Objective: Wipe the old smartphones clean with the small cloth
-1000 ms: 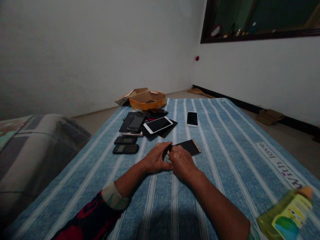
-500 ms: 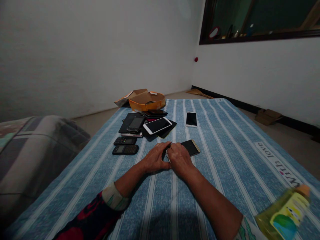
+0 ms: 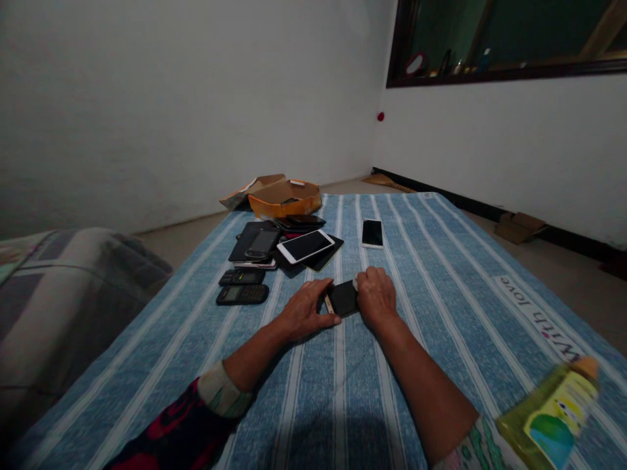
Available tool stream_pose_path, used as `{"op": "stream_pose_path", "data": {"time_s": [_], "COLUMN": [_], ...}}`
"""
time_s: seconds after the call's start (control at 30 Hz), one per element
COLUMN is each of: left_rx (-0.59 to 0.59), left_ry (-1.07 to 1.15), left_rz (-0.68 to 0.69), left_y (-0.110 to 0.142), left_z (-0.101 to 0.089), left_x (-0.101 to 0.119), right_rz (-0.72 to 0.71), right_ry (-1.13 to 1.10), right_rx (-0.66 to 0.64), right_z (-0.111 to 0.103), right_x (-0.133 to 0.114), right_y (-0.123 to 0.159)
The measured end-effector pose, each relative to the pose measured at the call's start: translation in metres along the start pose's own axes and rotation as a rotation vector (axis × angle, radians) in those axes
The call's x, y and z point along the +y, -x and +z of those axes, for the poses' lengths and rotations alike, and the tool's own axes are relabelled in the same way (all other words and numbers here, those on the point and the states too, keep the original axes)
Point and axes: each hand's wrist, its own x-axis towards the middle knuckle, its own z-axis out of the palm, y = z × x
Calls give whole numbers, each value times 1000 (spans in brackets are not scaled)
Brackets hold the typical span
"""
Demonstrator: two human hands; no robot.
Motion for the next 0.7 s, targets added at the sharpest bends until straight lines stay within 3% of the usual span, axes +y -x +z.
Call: {"op": "stream_pose_path", "data": {"time_s": [0.17, 0.47, 0.7], "left_rx": [4, 34, 22], "left_ry": [-13, 18, 39], "left_rz": [0, -27, -34], "left_y": [-1, -1, 2], "left_z": [1, 4, 2], "left_x": [-1, -1, -1], "right_rz": [47, -248, -52], "right_ry": [18, -99, -29], "right_rx": [34, 46, -30], "right_z": [-1, -6, -5], "right_x": [2, -31, 0], "right_y": [2, 18, 7]}}
